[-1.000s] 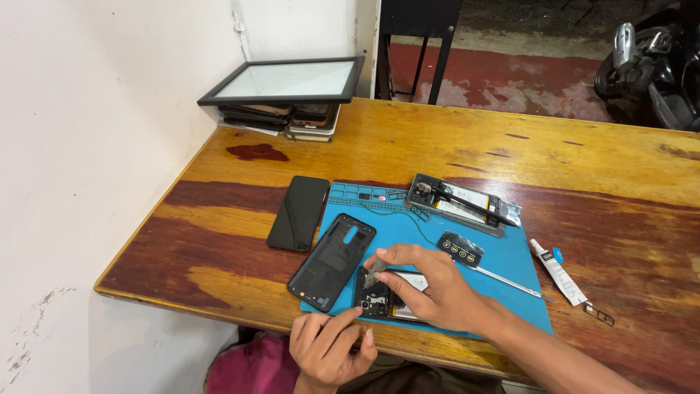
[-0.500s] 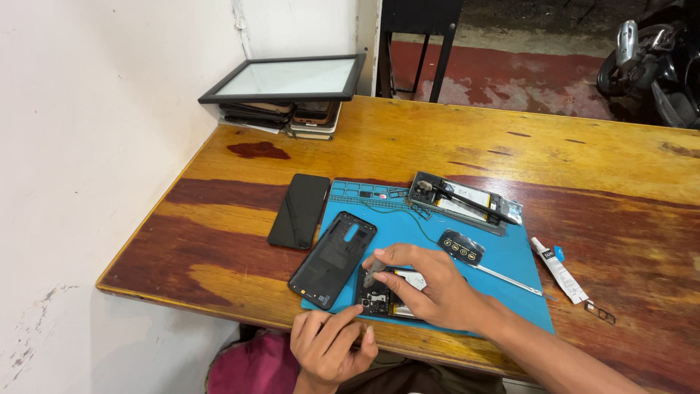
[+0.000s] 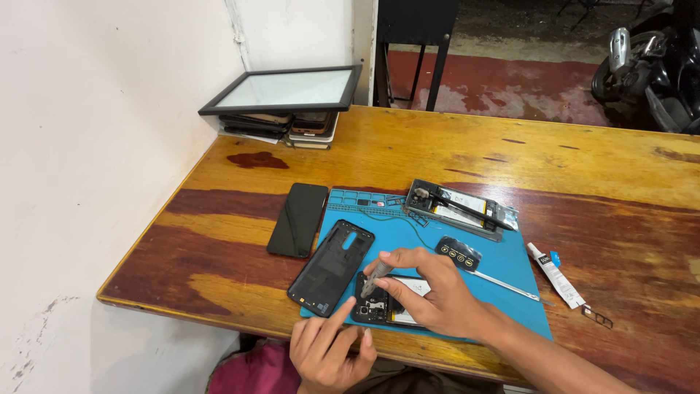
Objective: The person applies adhesive to the edges of a smartphone back cover and then uses a syringe-like tool to apply adhesive to the internal frame of a disassembled phone. They handle multiple phone components and tools on a workbench.
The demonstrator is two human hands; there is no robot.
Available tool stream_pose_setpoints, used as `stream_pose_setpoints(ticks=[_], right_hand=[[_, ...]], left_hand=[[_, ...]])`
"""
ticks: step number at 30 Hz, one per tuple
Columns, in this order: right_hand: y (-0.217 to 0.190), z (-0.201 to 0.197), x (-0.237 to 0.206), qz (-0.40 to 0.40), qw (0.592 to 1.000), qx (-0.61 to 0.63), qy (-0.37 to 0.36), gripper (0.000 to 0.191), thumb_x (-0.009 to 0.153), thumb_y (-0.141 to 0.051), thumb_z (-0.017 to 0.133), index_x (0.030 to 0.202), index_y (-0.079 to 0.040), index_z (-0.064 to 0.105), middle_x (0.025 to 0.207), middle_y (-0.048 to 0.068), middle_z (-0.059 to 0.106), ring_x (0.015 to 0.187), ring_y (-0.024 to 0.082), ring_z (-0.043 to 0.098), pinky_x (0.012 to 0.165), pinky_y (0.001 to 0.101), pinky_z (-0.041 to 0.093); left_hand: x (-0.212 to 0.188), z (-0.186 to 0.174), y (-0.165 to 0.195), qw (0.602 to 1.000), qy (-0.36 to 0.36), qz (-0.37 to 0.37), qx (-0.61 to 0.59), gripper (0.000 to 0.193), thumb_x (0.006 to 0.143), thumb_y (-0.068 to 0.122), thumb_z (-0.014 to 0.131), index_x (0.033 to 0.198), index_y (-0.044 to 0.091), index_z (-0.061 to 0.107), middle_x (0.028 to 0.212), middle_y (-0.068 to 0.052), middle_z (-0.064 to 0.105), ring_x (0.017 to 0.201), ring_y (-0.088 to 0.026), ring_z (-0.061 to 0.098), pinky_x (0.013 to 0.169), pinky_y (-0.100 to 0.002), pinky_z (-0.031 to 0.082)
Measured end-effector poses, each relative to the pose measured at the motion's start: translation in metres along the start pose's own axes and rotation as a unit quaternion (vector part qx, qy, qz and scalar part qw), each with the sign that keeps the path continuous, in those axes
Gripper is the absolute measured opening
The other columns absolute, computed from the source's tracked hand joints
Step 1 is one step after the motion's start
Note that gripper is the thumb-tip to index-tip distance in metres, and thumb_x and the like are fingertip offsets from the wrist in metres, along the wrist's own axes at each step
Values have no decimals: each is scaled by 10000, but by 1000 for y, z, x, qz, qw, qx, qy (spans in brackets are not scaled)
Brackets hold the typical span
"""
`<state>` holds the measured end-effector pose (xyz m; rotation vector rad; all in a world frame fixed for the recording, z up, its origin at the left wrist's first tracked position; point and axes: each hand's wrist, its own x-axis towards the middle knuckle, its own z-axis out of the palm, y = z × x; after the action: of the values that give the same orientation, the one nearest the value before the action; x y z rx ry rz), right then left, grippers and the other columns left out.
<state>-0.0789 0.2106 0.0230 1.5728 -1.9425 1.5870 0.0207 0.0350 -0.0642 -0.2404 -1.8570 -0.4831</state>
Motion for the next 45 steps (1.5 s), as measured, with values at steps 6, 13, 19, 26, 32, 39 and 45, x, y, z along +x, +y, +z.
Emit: stream_pose_setpoints(ticks=[6, 13, 19, 26, 32, 39, 45], right_hand=[[0, 0, 0, -5, 1000, -12, 1, 416, 969, -30, 717, 1344, -84, 546, 1140, 142, 772, 980, 237, 803, 817, 363, 642], [1, 0, 3, -3, 999, -36, -17, 370, 958, -28, 716, 1294, -61, 564, 1151, 146, 771, 1008, 258, 803, 834, 368, 637], [2, 0, 3, -2, 999, -32, -20, 356, 960, -28, 712, 1282, -52, 565, 1146, 151, 768, 1018, 272, 800, 839, 372, 638], [4, 1, 3, -4, 999, -32, -21, 367, 960, -37, 719, 1293, -59, 565, 1127, 145, 773, 1005, 268, 802, 819, 366, 642], [4, 0, 3, -1, 999, -23, -29, 376, 966, -25, 701, 1312, -58, 559, 1140, 150, 764, 1009, 267, 798, 828, 367, 638], [3, 0, 1, -8, 999, -40, -28, 354, 968, -21, 707, 1288, -62, 560, 1141, 141, 765, 996, 262, 798, 832, 362, 639], [4, 0, 2, -8, 999, -37, -26, 372, 961, -12, 708, 1299, -53, 559, 1137, 141, 763, 1002, 262, 794, 838, 360, 637]], left_hand=[[-2, 1, 0, 1000, 5, -2, 7, 265, 838, 274, 686, 626, 115, 684, 992, -22, 798, 608, -110, 556, 616, -277, 403], [-1, 0, -1, 1000, 6, 10, 7, 242, 837, 262, 705, 649, 111, 686, 957, 9, 783, 636, -118, 573, 632, -286, 412], [-1, -1, 0, 1000, 4, 10, 8, 235, 829, 257, 716, 653, 105, 681, 942, 17, 780, 634, -124, 568, 631, -292, 414], [1, -1, 0, 1000, 1, 8, -3, 226, 834, 251, 713, 668, 100, 687, 949, 6, 779, 640, -129, 575, 631, -299, 416], [0, -1, 1, 1000, 1, 0, -4, 220, 837, 250, 710, 677, 101, 691, 956, 10, 778, 644, -124, 579, 635, -299, 420], [-2, 0, 0, 1000, 1, 2, -3, 218, 834, 251, 715, 671, 109, 689, 953, 13, 779, 639, -125, 576, 627, -300, 410], [0, 0, 0, 1000, 6, 9, 2, 212, 825, 247, 719, 669, 108, 682, 949, 11, 777, 639, -134, 573, 631, -301, 413]])
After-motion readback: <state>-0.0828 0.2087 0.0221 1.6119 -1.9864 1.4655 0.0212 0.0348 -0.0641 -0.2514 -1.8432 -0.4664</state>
